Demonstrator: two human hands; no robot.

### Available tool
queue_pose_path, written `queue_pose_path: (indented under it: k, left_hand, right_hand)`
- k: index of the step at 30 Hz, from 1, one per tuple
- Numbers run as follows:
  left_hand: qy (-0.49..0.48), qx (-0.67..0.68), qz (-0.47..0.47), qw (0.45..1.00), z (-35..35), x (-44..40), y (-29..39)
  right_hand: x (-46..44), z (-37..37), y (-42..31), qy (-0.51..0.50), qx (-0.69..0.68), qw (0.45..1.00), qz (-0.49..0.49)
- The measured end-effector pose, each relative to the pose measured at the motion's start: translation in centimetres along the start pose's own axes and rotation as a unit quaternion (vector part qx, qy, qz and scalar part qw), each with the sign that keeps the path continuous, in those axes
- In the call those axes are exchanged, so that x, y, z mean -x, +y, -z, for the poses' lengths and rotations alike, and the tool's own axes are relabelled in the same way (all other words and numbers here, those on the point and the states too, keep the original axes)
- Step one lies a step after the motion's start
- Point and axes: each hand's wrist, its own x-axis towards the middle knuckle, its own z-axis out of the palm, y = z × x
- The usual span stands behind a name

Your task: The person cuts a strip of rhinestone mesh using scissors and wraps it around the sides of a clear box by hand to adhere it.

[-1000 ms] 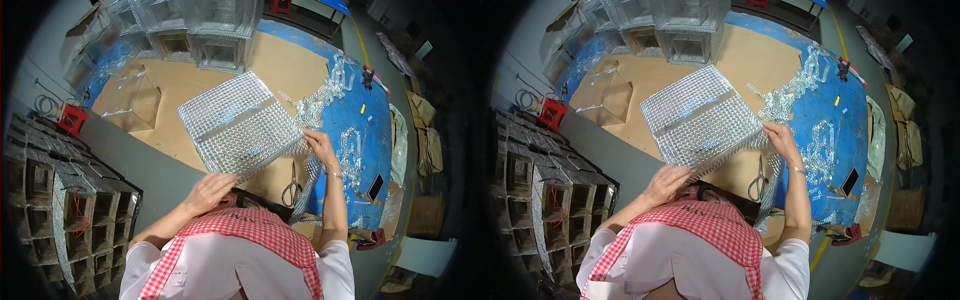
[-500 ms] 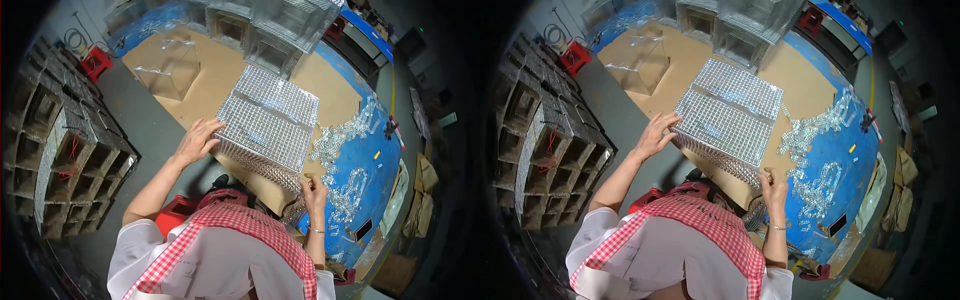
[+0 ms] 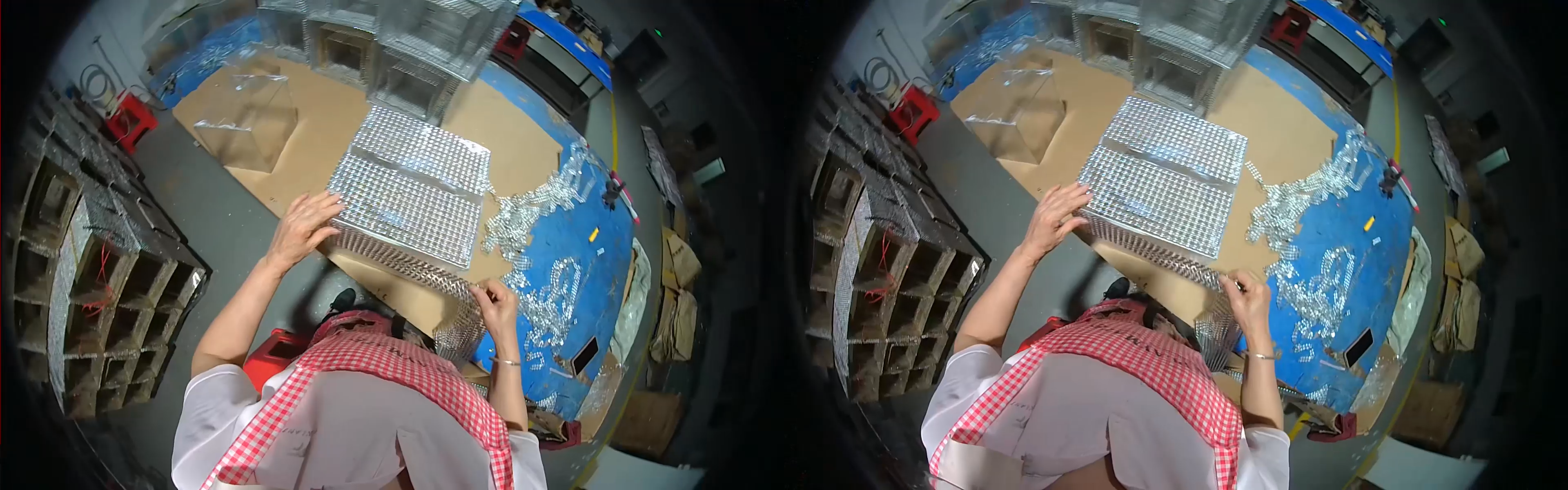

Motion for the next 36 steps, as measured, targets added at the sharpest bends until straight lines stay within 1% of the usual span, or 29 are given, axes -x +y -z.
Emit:
queue_pose_path:
  k: [1,5,10,17,20,22,23,25,27,28,29,30,31,32,33,35,36]
  left_hand:
    - [0.011,0.004,-0.001,1.000,-0.2,0.1,-0.1]
    - [0.032,0.002,-0.002,0.999,-0.4,0.1,0.1]
    - [0.051,0.009,0.003,0.999,-0.7,0.1,0.2]
    - [0.056,-0.021,-0.006,0.998,-0.8,0.0,0.2]
    - [0.063,-0.029,-0.006,0.998,-0.9,0.1,0.4]
    - [0.066,-0.038,-0.008,0.997,-1.1,0.2,0.3]
    - [0.071,-0.061,-0.015,0.995,-1.3,0.3,0.1]
    - [0.080,-0.109,-0.027,0.990,-2.2,0.7,-0.1]
    - [0.151,-0.197,0.000,0.969,-5.1,2.1,-0.5]
    - [0.186,-0.241,0.012,0.953,-6.8,2.9,-0.5]
    - [0.148,-0.260,-0.002,0.954,-8.3,3.9,-0.2]
    - [0.133,-0.237,-0.034,0.962,-9.0,4.1,1.2]
    - [0.081,-0.258,-0.076,0.960,-9.5,4.2,2.5]
    - [-0.067,-0.209,-0.053,0.974,-10.4,3.6,4.1]
    - [-0.213,-0.152,-0.029,0.965,-10.2,2.3,6.5]
    - [-0.080,-0.131,-0.151,0.977,-12.8,2.2,6.7]
    - [-0.012,-0.120,-0.211,0.970,-14.0,2.4,6.4]
  right_hand:
    - [-0.2,-0.2,0.2,0.023,0.003,1.000,0.016]
    - [-0.4,-0.2,-0.2,0.051,0.007,0.997,0.054]
    - [-0.7,-0.4,0.2,0.057,-0.005,0.997,0.059]
    - [-1.2,-0.4,0.6,0.058,0.007,0.995,0.081]
    - [-1.5,-0.6,0.6,0.069,-0.004,0.994,0.080]
    - [-1.6,-1.0,1.3,0.075,-0.035,0.994,0.075]
    - [-1.7,-1.1,1.6,0.076,-0.052,0.993,0.074]
    - [-1.8,-1.3,1.3,0.079,-0.012,0.992,0.097]
    - [-2.2,-1.4,1.7,0.061,0.014,0.991,0.122]
    - [-2.4,-1.4,1.7,0.053,0.006,0.992,0.117]
    - [-2.4,-1.3,1.6,0.045,-0.001,0.993,0.110]
    - [-2.5,-1.3,1.6,0.038,-0.008,0.994,0.103]
    - [-2.6,-1.4,1.7,0.039,-0.024,0.994,0.100]
    - [-2.6,-1.4,1.7,0.040,-0.019,0.994,0.104]
    - [-2.6,-1.4,1.7,0.042,-0.013,0.993,0.108]
    - [-2.6,-1.2,1.4,0.045,-0.006,0.992,0.118]
    - [-2.6,-1.1,1.2,0.045,-0.005,0.991,0.124]
